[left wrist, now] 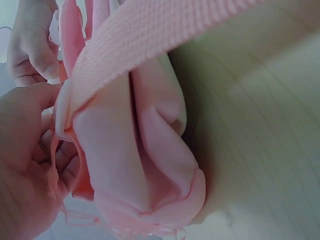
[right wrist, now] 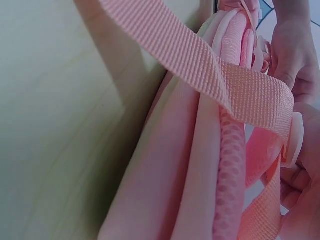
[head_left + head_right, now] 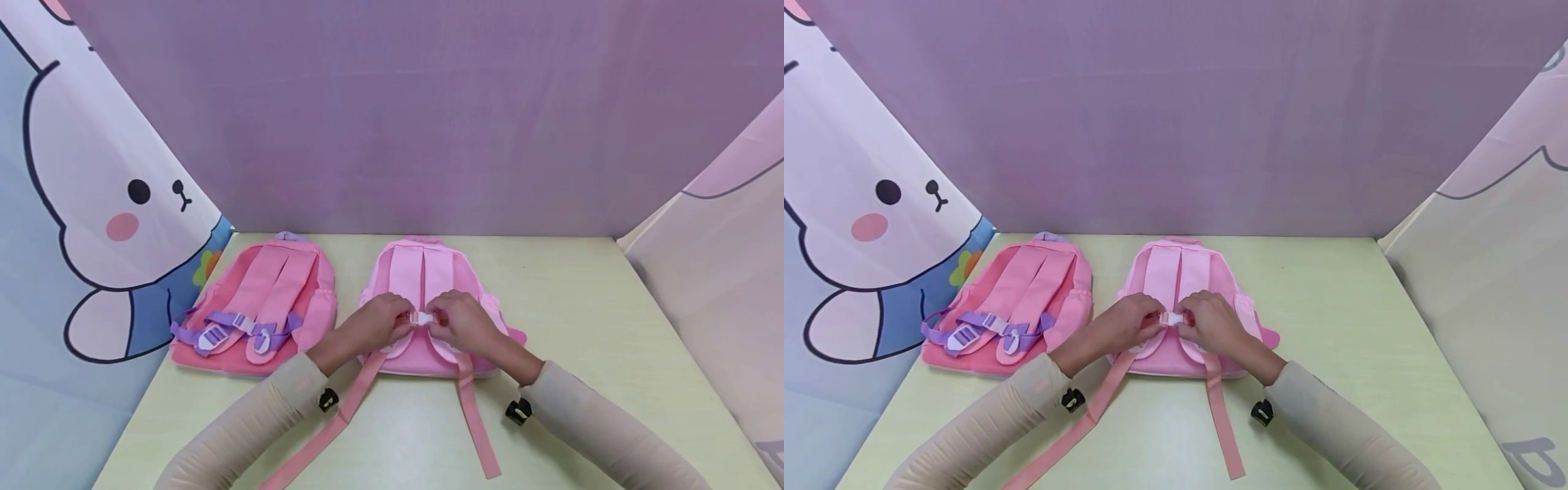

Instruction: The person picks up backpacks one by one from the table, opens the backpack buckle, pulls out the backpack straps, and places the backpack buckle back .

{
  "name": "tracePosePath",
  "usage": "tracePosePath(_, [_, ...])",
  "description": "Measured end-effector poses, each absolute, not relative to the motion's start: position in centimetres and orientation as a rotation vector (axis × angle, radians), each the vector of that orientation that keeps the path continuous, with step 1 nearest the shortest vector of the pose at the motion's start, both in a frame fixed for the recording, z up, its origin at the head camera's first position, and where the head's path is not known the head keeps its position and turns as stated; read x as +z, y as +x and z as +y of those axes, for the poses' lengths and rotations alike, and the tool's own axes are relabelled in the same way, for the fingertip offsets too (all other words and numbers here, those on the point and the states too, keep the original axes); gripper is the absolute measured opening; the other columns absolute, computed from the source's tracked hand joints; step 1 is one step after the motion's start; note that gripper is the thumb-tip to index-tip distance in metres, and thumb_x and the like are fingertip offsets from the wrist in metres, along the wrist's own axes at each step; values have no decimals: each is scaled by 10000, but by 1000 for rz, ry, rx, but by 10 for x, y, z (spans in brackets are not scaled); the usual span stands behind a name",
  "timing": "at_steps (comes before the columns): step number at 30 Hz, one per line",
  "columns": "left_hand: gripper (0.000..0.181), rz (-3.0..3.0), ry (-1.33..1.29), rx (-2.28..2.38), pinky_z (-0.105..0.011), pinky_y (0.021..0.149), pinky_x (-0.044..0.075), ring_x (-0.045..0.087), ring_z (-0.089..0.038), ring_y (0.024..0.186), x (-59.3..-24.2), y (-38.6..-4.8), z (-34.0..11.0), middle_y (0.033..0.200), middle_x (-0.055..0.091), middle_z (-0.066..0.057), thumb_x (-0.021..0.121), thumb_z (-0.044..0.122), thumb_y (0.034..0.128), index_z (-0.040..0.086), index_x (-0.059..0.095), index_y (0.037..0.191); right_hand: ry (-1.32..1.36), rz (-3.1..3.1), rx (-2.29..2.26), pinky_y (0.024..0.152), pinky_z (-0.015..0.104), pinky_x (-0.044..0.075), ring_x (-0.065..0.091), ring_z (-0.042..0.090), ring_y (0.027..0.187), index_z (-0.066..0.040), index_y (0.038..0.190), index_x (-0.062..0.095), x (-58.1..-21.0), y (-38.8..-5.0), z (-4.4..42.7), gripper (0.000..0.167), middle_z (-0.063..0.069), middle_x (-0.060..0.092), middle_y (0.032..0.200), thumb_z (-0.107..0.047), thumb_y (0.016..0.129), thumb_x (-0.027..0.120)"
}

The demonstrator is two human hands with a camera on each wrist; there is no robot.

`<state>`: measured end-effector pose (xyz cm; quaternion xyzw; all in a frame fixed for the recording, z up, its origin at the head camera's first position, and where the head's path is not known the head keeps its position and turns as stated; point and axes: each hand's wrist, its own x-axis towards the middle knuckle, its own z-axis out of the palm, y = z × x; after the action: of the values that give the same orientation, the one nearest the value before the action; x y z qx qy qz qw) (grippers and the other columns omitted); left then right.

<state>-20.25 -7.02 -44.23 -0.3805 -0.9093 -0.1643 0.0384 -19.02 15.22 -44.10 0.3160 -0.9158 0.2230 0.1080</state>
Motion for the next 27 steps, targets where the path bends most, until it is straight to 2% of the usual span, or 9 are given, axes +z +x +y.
tracePosePath(16, [204, -2774, -1209, -528, -244, 808, 559, 597, -111, 845, -448, -207, -71, 957, 723, 12, 740, 260, 934, 121, 731, 1083, 958, -2751, 763, 673, 231, 456, 486, 38, 682, -113, 922, 748, -439, -194, 155, 134, -93, 587, 691, -117, 792, 779])
tracePosePath(27, [148, -2742, -1209, -577, -233, 742, 543, 581, -103, 767, -447, -209, -73, 865, 709, 11, 740, 246, 933, 110, 746, 993, 857, -2796, 828, 598, 206, 461, 496, 52, 653, -116, 876, 750, -440, -194, 155, 69, -69, 610, 697, -119, 808, 763])
